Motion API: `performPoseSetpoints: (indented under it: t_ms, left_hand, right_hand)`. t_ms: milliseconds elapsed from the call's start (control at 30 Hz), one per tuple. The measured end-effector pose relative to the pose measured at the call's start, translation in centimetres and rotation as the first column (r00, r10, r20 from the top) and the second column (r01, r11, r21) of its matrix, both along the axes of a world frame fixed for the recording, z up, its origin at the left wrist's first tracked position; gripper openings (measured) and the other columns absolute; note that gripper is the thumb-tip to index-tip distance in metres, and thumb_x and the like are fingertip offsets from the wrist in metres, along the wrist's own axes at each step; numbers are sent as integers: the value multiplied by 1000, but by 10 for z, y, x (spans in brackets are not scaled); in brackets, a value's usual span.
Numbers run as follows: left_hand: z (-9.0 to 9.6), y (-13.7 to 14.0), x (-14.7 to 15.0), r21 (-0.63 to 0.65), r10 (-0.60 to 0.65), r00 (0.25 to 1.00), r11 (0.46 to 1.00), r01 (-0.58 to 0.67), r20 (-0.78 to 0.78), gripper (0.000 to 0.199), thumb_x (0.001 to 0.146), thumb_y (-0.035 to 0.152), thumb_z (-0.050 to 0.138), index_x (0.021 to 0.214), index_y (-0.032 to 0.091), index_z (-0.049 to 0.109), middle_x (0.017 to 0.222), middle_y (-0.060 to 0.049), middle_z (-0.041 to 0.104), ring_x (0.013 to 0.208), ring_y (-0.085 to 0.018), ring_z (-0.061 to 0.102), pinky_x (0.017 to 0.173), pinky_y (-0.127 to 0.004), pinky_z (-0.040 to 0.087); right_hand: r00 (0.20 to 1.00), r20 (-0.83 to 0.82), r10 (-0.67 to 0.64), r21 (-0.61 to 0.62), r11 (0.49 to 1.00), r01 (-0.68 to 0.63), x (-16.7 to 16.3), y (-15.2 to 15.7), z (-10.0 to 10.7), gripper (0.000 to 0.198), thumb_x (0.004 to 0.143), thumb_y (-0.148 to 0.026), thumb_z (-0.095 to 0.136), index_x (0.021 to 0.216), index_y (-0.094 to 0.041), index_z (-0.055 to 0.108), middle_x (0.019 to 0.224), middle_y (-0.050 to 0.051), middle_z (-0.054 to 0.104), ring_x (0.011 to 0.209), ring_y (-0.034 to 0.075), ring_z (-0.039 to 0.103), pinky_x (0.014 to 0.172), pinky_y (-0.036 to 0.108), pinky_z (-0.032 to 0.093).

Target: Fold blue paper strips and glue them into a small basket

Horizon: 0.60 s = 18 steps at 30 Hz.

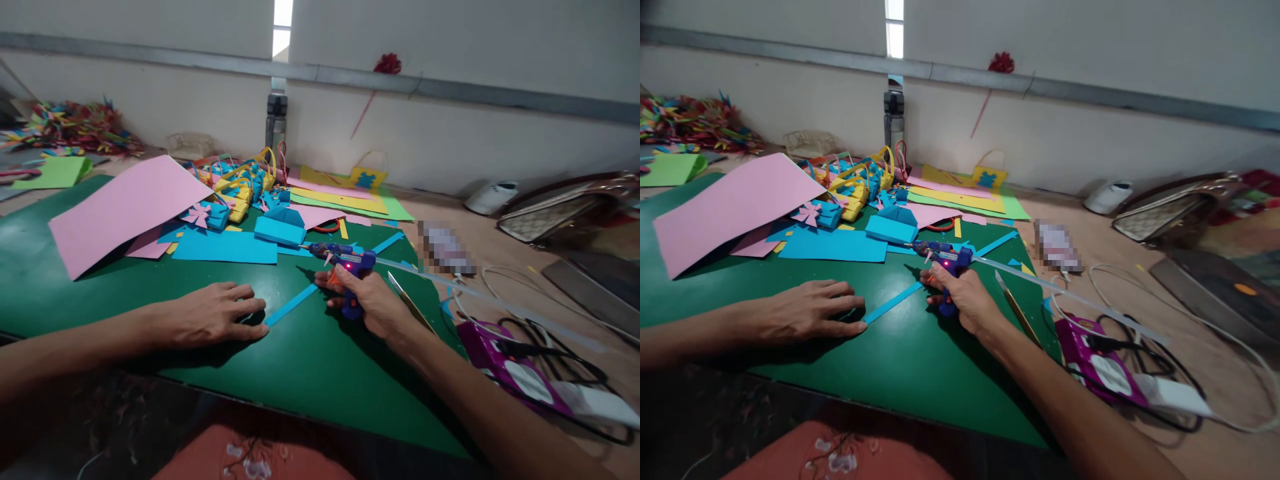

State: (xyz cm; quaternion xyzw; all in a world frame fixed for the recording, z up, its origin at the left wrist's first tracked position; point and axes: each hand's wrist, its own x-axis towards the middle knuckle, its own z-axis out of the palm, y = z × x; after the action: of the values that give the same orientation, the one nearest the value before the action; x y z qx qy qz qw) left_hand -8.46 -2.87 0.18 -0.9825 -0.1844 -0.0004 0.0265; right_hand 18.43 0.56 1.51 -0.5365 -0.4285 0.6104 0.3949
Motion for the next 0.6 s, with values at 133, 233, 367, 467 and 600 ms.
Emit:
performPoseSetpoints:
  t_ms: [133, 233, 367, 467, 600]
  left_hand:
    - [-3, -7, 1, -34, 55, 990, 998, -51, 133, 28, 86, 12, 41, 107, 25, 56, 108, -8, 58, 86, -20, 51, 74, -34, 43]
    - [-6, -2, 21, -16, 127, 969, 992, -126, 211, 27, 88, 12, 37, 104, 18, 58, 105, -10, 60, 90, -20, 53, 78, -35, 46]
    - [-11, 17, 60, 4, 130, 978, 991, -132, 166, 36, 91, 36, 42, 117, 13, 53, 123, -16, 55, 113, -27, 49, 92, -40, 42]
    - [-15, 30, 77, -30, 113, 987, 993, -110, 116, 63, 88, 53, 39, 132, 8, 39, 142, -20, 35, 133, -32, 28, 102, -45, 31]
    - [-19, 34, 74, -124, 89, 992, 989, -79, 84, 71, 89, 59, 28, 139, 8, 30, 147, -18, 24, 137, -31, 18, 107, -48, 22]
  right_hand:
    - [1000, -17, -1, 1, 1000, 1, 0, 0, 0, 18, 76, -30, 67, 87, -17, 63, 95, 10, 70, 90, 21, 66, 48, 20, 53]
    - [999, -41, -12, -5, 1000, 12, 0, 0, -1, 15, 77, -29, 66, 85, -16, 63, 95, 10, 70, 86, 20, 67, 47, 20, 53]
    - [997, -72, -18, 8, 1000, 19, 0, -3, -1, 17, 76, -31, 67, 84, -17, 64, 91, 10, 71, 82, 19, 67, 47, 19, 53]
    - [996, -88, -35, 14, 999, 37, 1, -3, -2, 19, 74, -31, 69, 86, -17, 64, 86, 9, 71, 78, 18, 68, 47, 20, 53]
    - [991, -91, -96, 23, 995, 98, 7, 4, -4, 17, 75, -30, 68, 84, -17, 64, 86, 7, 70, 78, 17, 67, 48, 20, 53]
